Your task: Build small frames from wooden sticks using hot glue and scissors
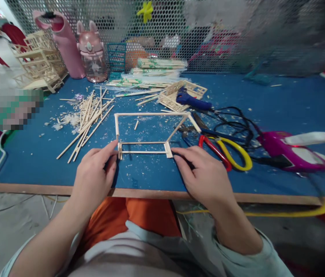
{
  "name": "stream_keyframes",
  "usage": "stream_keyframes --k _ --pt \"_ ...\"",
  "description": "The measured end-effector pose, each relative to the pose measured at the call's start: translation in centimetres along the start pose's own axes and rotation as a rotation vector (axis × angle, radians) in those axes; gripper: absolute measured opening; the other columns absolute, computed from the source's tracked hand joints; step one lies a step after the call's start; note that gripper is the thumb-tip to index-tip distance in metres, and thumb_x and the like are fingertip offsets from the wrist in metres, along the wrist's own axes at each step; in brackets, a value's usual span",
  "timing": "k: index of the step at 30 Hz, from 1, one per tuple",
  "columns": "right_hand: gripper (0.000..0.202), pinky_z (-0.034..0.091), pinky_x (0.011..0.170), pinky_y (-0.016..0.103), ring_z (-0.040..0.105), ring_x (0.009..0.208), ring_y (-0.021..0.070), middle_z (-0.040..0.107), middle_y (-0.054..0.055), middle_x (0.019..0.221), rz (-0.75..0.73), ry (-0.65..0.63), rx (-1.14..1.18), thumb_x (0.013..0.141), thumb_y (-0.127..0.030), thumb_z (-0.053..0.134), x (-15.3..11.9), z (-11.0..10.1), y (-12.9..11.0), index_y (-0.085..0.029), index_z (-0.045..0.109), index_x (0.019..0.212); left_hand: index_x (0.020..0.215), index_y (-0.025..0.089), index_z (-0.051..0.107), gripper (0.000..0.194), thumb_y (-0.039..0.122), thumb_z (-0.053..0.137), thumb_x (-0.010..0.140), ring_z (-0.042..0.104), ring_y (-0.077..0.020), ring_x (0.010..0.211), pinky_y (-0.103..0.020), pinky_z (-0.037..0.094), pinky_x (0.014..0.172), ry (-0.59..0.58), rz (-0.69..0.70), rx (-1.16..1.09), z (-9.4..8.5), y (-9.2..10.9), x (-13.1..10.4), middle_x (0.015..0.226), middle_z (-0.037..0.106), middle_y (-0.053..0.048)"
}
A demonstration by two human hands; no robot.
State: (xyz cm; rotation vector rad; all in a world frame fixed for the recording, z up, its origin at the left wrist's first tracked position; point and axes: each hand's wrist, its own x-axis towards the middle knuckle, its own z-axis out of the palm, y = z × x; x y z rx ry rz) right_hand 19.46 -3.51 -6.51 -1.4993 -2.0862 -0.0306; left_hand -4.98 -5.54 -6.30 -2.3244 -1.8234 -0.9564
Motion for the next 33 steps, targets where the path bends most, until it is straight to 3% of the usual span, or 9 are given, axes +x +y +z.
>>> stream_keyframes --k 3,6,12,15,18,22,25,28,33 --pt "0.022 0.044 0.066 0.028 0.06 0.076 0.018 0.064 0.006 0.081 -0.012 0.033 0.005 0.087 -0.026 0.047 0.0 0.1 0.0 -0.017 0.063 0.099 0.121 0.016 0.054 0.037 0.021 0.05 0.085 0.061 -0.0181 0.087 -0.029 0.047 0.079 0.029 0.004 -0.016 0.2 0.1 0.0 0.093 0.07 -0.005" --pt "0.012 0.04 0.058 0.024 0.055 0.062 0.0137 0.058 0.001 0.07 0.064 0.051 0.036 0.085 -0.028 0.05 0.0 -0.1 -0.1 -0.019 0.057 0.083 0.118 0.015 0.056 0.035 0.023 0.051 0.084 0.059 -0.017 0.082 -0.029 0.047 0.078 0.043 -0.043 -0.045 0.2 0.1 0.0 0.087 0.066 -0.005" --pt "0.031 0.03 0.048 0.023 0.039 0.047 0.0107 0.038 -0.004 0.05 0.157 0.048 0.106 0.088 -0.036 0.043 0.2 -0.7 -0.2 -0.021 0.039 0.062 0.101 0.016 0.064 0.025 0.028 0.051 0.083 0.056 -0.0118 0.063 -0.024 0.047 0.066 0.018 -0.27 -0.247 -0.3 -0.2 0.3 0.071 0.061 0.0" --pt "0.031 0.032 0.051 0.023 0.043 0.05 0.0113 0.042 -0.003 0.053 0.131 0.028 0.183 0.09 -0.037 0.038 0.2 -0.7 -0.1 -0.021 0.042 0.063 0.097 0.017 0.067 0.026 0.032 0.056 0.08 0.056 -0.0111 0.058 -0.022 0.046 0.061 0.027 -0.348 -0.359 -0.4 -0.5 0.4 0.068 0.064 0.001" --pt "0.025 0.035 0.055 0.024 0.049 0.055 0.0121 0.05 -0.001 0.06 0.118 0.029 0.243 0.09 -0.033 0.036 0.1 -0.6 0.0 -0.021 0.049 0.072 0.093 0.019 0.07 0.024 0.033 0.06 0.077 0.061 -0.0136 0.067 -0.024 0.048 0.065 0.035 -0.369 -0.415 -0.3 -0.7 0.3 0.076 0.07 -0.001" --pt "0.017 0.041 0.06 0.025 0.055 0.061 0.0142 0.058 0.001 0.067 0.105 0.087 0.3 0.087 -0.023 0.037 0.1 -0.5 0.2 -0.02 0.053 0.086 0.091 0.019 0.071 0.023 0.029 0.054 0.081 0.065 -0.0167 0.079 -0.027 0.05 0.073 0.039 -0.319 -0.424 0.0 -1.1 0.1 0.088 0.072 -0.004" --pt "0.014 0.043 0.063 0.026 0.055 0.064 0.0145 0.061 0.003 0.076 0.096 0.128 0.295 0.078 -0.015 0.042 0.2 -0.4 0.3 -0.019 0.054 0.084 0.096 0.017 0.069 0.028 0.024 0.045 0.085 0.064 -0.0184 0.087 -0.031 0.049 0.081 0.068 -0.209 -0.371 0.3 -1.5 0.0 0.095 0.071 -0.006" --pt "0.013 0.042 0.06 0.026 0.051 0.059 0.0135 0.061 0.002 0.074 0.104 0.087 0.259 0.073 -0.013 0.045 0.3 -0.4 0.3 -0.02 0.055 0.078 0.107 0.016 0.066 0.033 0.018 0.041 0.085 0.06 -0.0208 0.097 -0.036 0.047 0.088 0.074 -0.092 -0.28 0.5 -1.6 0.0 0.104 0.068 -0.009" --pt "0.02 0.043 0.067 0.028 0.057 0.072 0.0159 0.063 0.004 0.087 0.09 0.005 0.174 0.074 -0.013 0.046 0.5 -0.4 -0.1 -0.02 0.059 0.086 0.109 0.014 0.065 0.032 0.021 0.046 0.085 0.055 -0.0252 0.099 -0.041 0.046 0.09 0.005 -0.005 -0.094 0.7 -1.0 0.1 0.106 0.065 -0.011"
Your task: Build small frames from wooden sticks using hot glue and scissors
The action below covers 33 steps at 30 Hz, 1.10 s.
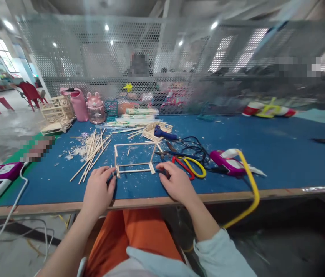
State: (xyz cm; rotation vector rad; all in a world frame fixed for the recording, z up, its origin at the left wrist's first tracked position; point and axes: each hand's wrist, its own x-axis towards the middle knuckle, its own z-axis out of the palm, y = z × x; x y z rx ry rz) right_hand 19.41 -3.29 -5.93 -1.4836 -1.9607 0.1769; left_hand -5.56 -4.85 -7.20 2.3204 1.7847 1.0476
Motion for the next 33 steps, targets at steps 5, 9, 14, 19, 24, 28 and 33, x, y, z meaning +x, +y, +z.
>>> stream_keyframes --k 5,9,14,19,24,28,33 --pt "0.021 0.043 0.067 0.027 0.059 0.079 0.0165 0.064 0.004 0.091 0.022 -0.049 -0.057 0.076 -0.016 0.048 -0.1 -0.1 -0.5 -0.021 0.061 0.092 0.106 0.017 0.066 0.029 0.026 0.046 0.087 0.054 -0.0255 0.098 -0.042 0.046 0.088 -0.017 0.033 0.062 0.1 0.2 0.0 0.104 0.064 -0.01" --pt "0.022 0.043 0.07 0.027 0.06 0.083 0.0168 0.064 0.004 0.093 0.025 -0.059 -0.091 0.08 -0.019 0.048 -0.1 -0.1 -0.6 -0.022 0.062 0.096 0.104 0.017 0.067 0.028 0.028 0.048 0.087 0.055 -0.0255 0.097 -0.042 0.046 0.087 -0.037 0.03 0.068 0.1 0.2 -0.1 0.104 0.065 -0.01" --pt "0.022 0.043 0.07 0.027 0.06 0.084 0.0176 0.062 0.005 0.091 0.022 -0.085 -0.109 0.082 -0.023 0.048 -0.2 0.0 -0.4 -0.02 0.063 0.098 0.101 0.016 0.067 0.026 0.027 0.047 0.087 0.057 -0.024 0.096 -0.041 0.046 0.086 -0.051 0.05 0.055 0.0 0.5 -0.1 0.101 0.066 -0.01" --pt "0.022 0.044 0.068 0.027 0.061 0.081 0.0173 0.063 0.005 0.091 -0.004 -0.087 -0.119 0.083 -0.022 0.047 -0.2 0.0 -0.5 -0.021 0.064 0.098 0.102 0.016 0.067 0.027 0.027 0.047 0.087 0.057 -0.0244 0.097 -0.041 0.046 0.086 -0.074 0.045 0.047 -0.1 0.7 -0.1 0.103 0.066 -0.011" --pt "0.021 0.043 0.064 0.026 0.06 0.076 0.0166 0.063 0.004 0.085 -0.009 -0.059 -0.106 0.081 -0.021 0.049 -0.2 -0.1 -0.5 -0.02 0.064 0.096 0.102 0.018 0.066 0.026 0.026 0.047 0.087 0.057 -0.0249 0.097 -0.042 0.045 0.086 -0.049 0.013 0.078 -0.2 0.8 -0.1 0.104 0.067 -0.01" --pt "0.02 0.042 0.061 0.026 0.058 0.071 0.0155 0.062 0.004 0.082 0.005 -0.043 -0.074 0.08 -0.021 0.051 -0.2 -0.2 -0.5 -0.019 0.063 0.095 0.109 0.02 0.064 0.031 0.019 0.044 0.085 0.055 -0.0255 0.102 -0.043 0.043 0.089 -0.063 -0.002 0.139 -0.4 1.1 -0.2 0.112 0.065 -0.008" --pt "0.02 0.042 0.061 0.026 0.057 0.068 0.015 0.062 0.003 0.08 0.006 -0.044 -0.046 0.08 -0.021 0.05 -0.2 0.0 -0.3 -0.019 0.063 0.095 0.116 0.022 0.06 0.04 0.011 0.041 0.082 0.053 -0.0258 0.103 -0.043 0.041 0.088 -0.096 0.003 0.154 -0.5 1.2 -0.2 0.116 0.064 -0.006"
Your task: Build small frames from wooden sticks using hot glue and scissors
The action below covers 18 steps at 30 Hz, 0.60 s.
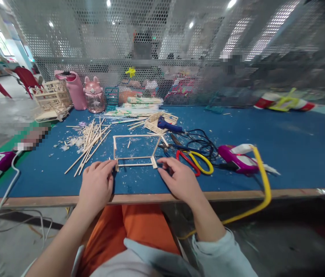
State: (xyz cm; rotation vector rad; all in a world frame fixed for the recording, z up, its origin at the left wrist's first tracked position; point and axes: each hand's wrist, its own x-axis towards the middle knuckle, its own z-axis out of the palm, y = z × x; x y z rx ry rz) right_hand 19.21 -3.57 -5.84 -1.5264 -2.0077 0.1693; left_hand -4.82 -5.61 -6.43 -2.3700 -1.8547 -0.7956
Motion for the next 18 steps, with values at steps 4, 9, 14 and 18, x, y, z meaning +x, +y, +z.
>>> stream_keyframes --k 4,9,14,18 --pt "0.02 0.042 0.06 0.026 0.055 0.064 0.0147 0.061 0.003 0.077 -0.003 0.032 0.026 0.08 -0.023 0.05 0.06 0.16 0.27 -0.019 0.062 0.095 0.111 0.018 0.061 0.032 0.019 0.043 0.084 0.055 -0.0267 0.099 -0.042 0.043 0.085 0.097 -0.112 -0.013 0.15 -0.04 0.07 0.106 0.063 -0.011" --pt "0.017 0.042 0.056 0.025 0.05 0.054 0.0112 0.057 0.0 0.07 0.069 0.028 0.092 0.08 -0.028 0.051 0.16 0.2 0.35 -0.019 0.056 0.094 0.097 0.016 0.061 0.021 0.021 0.045 0.085 0.057 -0.0214 0.084 -0.033 0.046 0.076 0.218 -0.137 -0.2 0.2 -0.3 -0.03 0.085 0.06 -0.008" --pt "0.013 0.042 0.055 0.023 0.049 0.056 0.0109 0.053 -0.002 0.065 0.113 0.059 0.185 0.079 -0.032 0.054 0.42 0.1 0.15 -0.019 0.051 0.082 0.092 0.018 0.059 0.016 0.018 0.045 0.084 0.057 -0.0189 0.079 -0.031 0.046 0.073 0.153 -0.078 -0.326 0.17 -0.66 -0.07 0.08 0.061 -0.005" --pt "0.015 0.043 0.056 0.023 0.05 0.057 0.0112 0.053 -0.001 0.066 0.145 0.066 0.217 0.079 -0.033 0.053 0.35 0.17 0.19 -0.018 0.053 0.083 0.083 0.019 0.058 0.012 0.02 0.046 0.083 0.056 -0.0175 0.071 -0.028 0.045 0.065 0.091 -0.05 -0.358 0.09 -0.91 -0.06 0.073 0.06 -0.003"
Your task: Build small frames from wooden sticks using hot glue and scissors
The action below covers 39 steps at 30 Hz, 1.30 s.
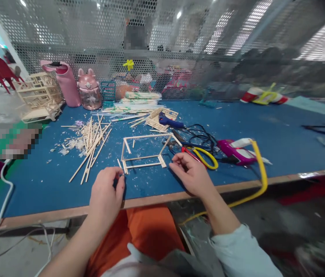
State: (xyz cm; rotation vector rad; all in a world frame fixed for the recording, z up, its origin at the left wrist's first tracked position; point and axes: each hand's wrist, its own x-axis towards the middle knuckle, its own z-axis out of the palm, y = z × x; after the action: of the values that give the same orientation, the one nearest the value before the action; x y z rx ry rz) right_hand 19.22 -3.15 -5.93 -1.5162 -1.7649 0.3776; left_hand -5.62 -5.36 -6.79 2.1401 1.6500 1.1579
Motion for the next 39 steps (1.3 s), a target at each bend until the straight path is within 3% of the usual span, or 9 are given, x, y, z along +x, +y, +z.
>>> stream_keyframes --k 8,13,18,24,30,39 --pt "0.015 0.044 0.062 0.024 0.055 0.065 0.0127 0.059 0.002 0.076 -0.133 -0.075 -0.122 0.083 -0.027 0.05 -0.7 -0.3 -0.3 -0.019 0.058 0.094 0.081 0.021 0.063 0.015 0.027 0.05 0.084 0.06 -0.0171 0.072 -0.028 0.047 0.067 0.018 -0.05 0.014 -0.2 0.1 -0.3 0.076 0.065 -0.002" --pt "0.019 0.044 0.06 0.023 0.055 0.065 0.0123 0.061 0.003 0.079 -0.146 -0.122 -0.127 0.084 -0.027 0.05 -0.9 -0.6 -0.4 -0.02 0.06 0.098 0.086 0.023 0.067 0.015 0.025 0.053 0.085 0.062 -0.0149 0.076 -0.025 0.047 0.07 0.051 0.049 0.042 -0.3 0.3 -0.7 0.082 0.069 -0.001" --pt "0.022 0.043 0.06 0.024 0.058 0.069 0.0138 0.062 0.004 0.08 -0.159 -0.113 -0.171 0.084 -0.027 0.05 -0.9 -0.6 -0.1 -0.02 0.062 0.1 0.094 0.021 0.068 0.02 0.029 0.052 0.086 0.057 -0.0195 0.089 -0.031 0.046 0.079 0.076 0.093 0.231 -0.1 0.7 -0.5 0.092 0.066 -0.006" --pt "0.025 0.045 0.065 0.026 0.063 0.081 0.0161 0.066 0.004 0.091 -0.241 -0.125 -0.258 0.086 -0.028 0.048 -0.9 -0.3 0.3 -0.023 0.063 0.105 0.098 0.018 0.069 0.027 0.035 0.052 0.086 0.054 -0.0225 0.087 -0.036 0.044 0.081 0.042 0.064 0.394 0.6 1.0 0.3 0.09 0.06 -0.008" --pt "0.029 0.044 0.059 0.026 0.063 0.08 0.0171 0.066 0.005 0.09 -0.304 -0.094 -0.337 0.087 -0.031 0.047 -0.9 0.0 0.6 -0.022 0.061 0.111 0.108 0.02 0.066 0.03 0.035 0.052 0.086 0.052 -0.0234 0.089 -0.036 0.043 0.079 0.005 0.056 0.452 0.7 0.9 0.2 0.094 0.058 -0.009" --pt "0.025 0.045 0.06 0.025 0.062 0.078 0.015 0.065 0.004 0.088 -0.33 -0.085 -0.373 0.088 -0.028 0.047 -0.9 -0.3 0.1 -0.021 0.063 0.105 0.096 0.022 0.071 0.022 0.032 0.056 0.084 0.052 -0.0202 0.079 -0.035 0.041 0.072 0.043 0.06 0.418 0.7 1.0 -0.1 0.087 0.06 -0.006"
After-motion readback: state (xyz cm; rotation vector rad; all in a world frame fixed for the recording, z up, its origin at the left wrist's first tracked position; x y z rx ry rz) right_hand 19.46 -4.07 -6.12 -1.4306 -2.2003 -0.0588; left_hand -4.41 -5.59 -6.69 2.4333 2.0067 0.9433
